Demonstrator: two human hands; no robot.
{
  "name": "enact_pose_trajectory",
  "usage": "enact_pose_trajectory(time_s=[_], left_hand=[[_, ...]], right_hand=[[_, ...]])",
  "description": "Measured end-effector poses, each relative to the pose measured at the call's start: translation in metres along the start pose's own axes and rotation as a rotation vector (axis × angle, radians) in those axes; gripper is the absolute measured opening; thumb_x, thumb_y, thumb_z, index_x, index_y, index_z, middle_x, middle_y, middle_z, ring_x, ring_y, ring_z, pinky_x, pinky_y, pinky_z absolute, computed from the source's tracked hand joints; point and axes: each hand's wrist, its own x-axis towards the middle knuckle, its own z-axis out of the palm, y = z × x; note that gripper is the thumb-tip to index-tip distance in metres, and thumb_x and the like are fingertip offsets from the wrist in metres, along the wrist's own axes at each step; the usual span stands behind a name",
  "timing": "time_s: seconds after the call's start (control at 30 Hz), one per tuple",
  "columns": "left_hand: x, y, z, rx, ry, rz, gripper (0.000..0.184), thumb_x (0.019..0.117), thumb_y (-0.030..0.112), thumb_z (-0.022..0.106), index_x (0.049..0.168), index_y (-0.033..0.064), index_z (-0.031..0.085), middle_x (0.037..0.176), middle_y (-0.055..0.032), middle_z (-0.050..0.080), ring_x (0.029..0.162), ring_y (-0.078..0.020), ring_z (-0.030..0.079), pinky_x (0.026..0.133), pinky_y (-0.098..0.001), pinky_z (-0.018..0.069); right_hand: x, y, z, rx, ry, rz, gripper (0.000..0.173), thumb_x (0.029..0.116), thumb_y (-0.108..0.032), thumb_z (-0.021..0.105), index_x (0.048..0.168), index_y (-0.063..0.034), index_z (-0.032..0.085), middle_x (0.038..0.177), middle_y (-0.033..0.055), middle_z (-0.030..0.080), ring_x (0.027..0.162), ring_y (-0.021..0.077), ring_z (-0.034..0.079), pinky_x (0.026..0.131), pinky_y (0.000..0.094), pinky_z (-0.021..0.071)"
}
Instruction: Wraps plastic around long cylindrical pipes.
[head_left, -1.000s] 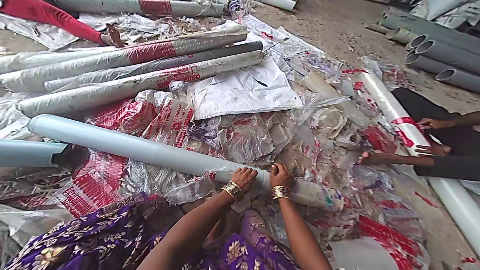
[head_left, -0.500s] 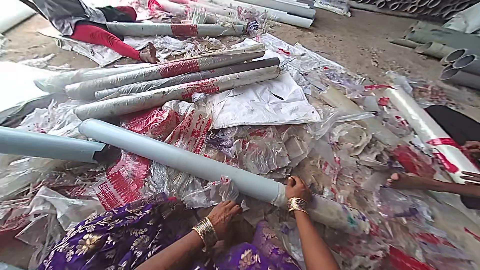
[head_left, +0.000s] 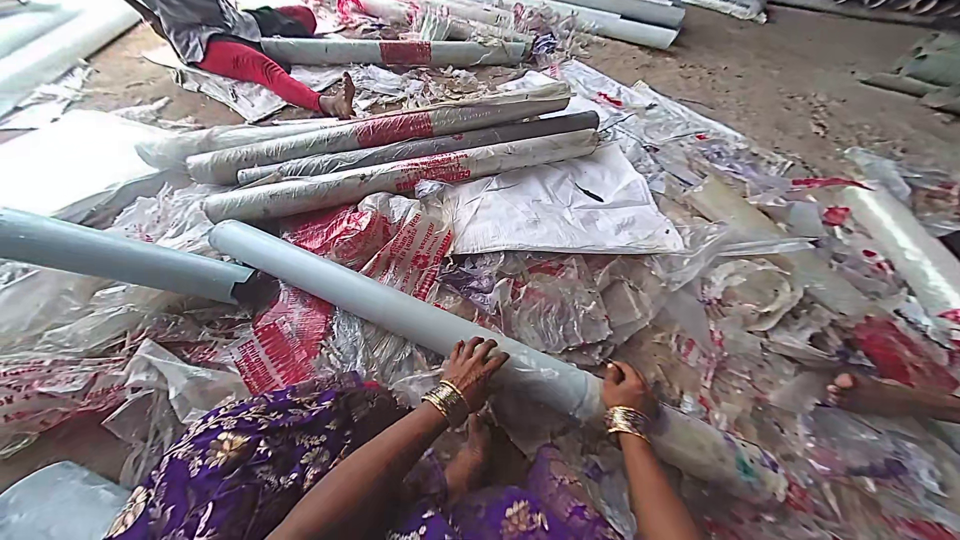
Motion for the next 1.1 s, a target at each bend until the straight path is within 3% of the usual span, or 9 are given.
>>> enact_pose_trajectory(time_s=[0.13, 0.23, 0.47, 0.6, 0.77, 0.83, 0.9, 1.0, 1.1], left_hand=[[0.012, -0.007, 0.026, -0.016, 0.172, 0.002, 0.025, 0.1015, 0.004, 0.05, 0.119, -0.0013, 0.068, 0.131, -0.0212, 0.065, 0.128, -0.0409, 0.058, 0.1, -0.0557, 0.0491], [0.017, -0.006, 0.012, -0.06, -0.004, -0.048, 0.03, 0.1057, 0.012, 0.045, 0.123, -0.0064, 0.061, 0.127, -0.0245, 0.063, 0.123, -0.0405, 0.059, 0.103, -0.0525, 0.0465], [-0.016, -0.005, 0.026, -0.104, -0.134, -0.155, 0.05, 0.104, 0.037, 0.057, 0.133, -0.004, 0.056, 0.132, -0.0236, 0.062, 0.13, -0.0372, 0.057, 0.111, -0.0505, 0.0419], [-0.018, 0.0, 0.027, -0.071, -0.236, -0.231, 0.048, 0.1043, 0.029, 0.058, 0.142, 0.0013, 0.052, 0.14, -0.0213, 0.06, 0.136, -0.0361, 0.053, 0.115, -0.0515, 0.0387], [-0.049, -0.011, 0.016, -0.03, -0.438, -0.309, 0.037, 0.1021, 0.029, 0.059, 0.131, 0.0072, 0.065, 0.129, -0.0223, 0.068, 0.123, -0.0438, 0.062, 0.102, -0.0659, 0.0465], [-0.064, -0.022, 0.007, -0.016, -0.432, -0.252, 0.036, 0.1039, 0.031, 0.058, 0.127, 0.0058, 0.068, 0.127, -0.0207, 0.069, 0.125, -0.0405, 0.062, 0.107, -0.0619, 0.0427], [-0.067, -0.021, -0.015, -0.029, -0.274, -0.21, 0.032, 0.1032, 0.029, 0.06, 0.124, 0.0068, 0.071, 0.126, -0.0182, 0.069, 0.126, -0.037, 0.06, 0.11, -0.0578, 0.0381], [-0.051, -0.014, -0.047, -0.056, 0.228, -0.051, 0.02, 0.095, 0.02, 0.069, 0.106, 0.0064, 0.079, 0.107, -0.0218, 0.07, 0.108, -0.0428, 0.063, 0.092, -0.0603, 0.0471], [-0.029, 0.005, -0.055, -0.137, 0.538, 0.162, 0.009, 0.0853, 0.009, 0.074, 0.09, 0.0039, 0.079, 0.097, -0.024, 0.068, 0.095, -0.0436, 0.065, 0.084, -0.0557, 0.0522]], right_hand=[[0.001, -0.002, -0.002, -0.014, -0.031, 0.006, 0.029, 0.1041, -0.016, 0.056, 0.117, 0.0026, 0.073, 0.121, 0.0267, 0.07, 0.119, 0.0457, 0.065, 0.105, 0.0652, 0.042], [0.002, -0.001, -0.001, -0.019, -0.043, 0.02, 0.029, 0.1041, -0.017, 0.056, 0.117, 0.0027, 0.073, 0.121, 0.0263, 0.07, 0.119, 0.0448, 0.065, 0.105, 0.0641, 0.042], [0.003, 0.003, 0.005, -0.017, -0.037, 0.04, 0.028, 0.1038, -0.017, 0.056, 0.116, 0.0009, 0.074, 0.121, 0.0253, 0.071, 0.119, 0.0431, 0.065, 0.106, 0.0638, 0.041], [0.005, 0.001, 0.002, -0.025, -0.044, 0.04, 0.029, 0.1044, -0.018, 0.055, 0.116, 0.0016, 0.073, 0.121, 0.0259, 0.071, 0.119, 0.0434, 0.065, 0.105, 0.0635, 0.0421], [0.019, -0.003, -0.004, -0.033, -0.046, 0.064, 0.031, 0.1054, -0.019, 0.054, 0.12, 0.0014, 0.072, 0.125, 0.0261, 0.069, 0.122, 0.0433, 0.064, 0.106, 0.0635, 0.0417], [0.018, -0.006, -0.002, 0.006, 0.022, 0.043, 0.03, 0.1052, -0.017, 0.054, 0.12, 0.0026, 0.072, 0.124, 0.027, 0.069, 0.121, 0.0446, 0.063, 0.106, 0.0645, 0.04], [0.004, -0.003, 0.0, 0.075, 0.146, -0.017, 0.029, 0.1032, -0.013, 0.055, 0.115, 0.0061, 0.073, 0.119, 0.03, 0.07, 0.116, 0.0478, 0.065, 0.104, 0.0662, 0.041], [-0.018, -0.008, -0.011, 0.243, 0.338, -0.125, 0.024, 0.0987, -0.007, 0.059, 0.107, 0.0118, 0.073, 0.109, 0.0339, 0.071, 0.103, 0.0512, 0.069, 0.094, 0.0658, 0.0482], [-0.044, -0.023, -0.03, 0.491, 0.305, -0.143, 0.026, 0.1001, -0.008, 0.057, 0.107, 0.0138, 0.069, 0.092, 0.0246, 0.071, 0.079, 0.0255, 0.068, 0.076, 0.0383, 0.0548]])
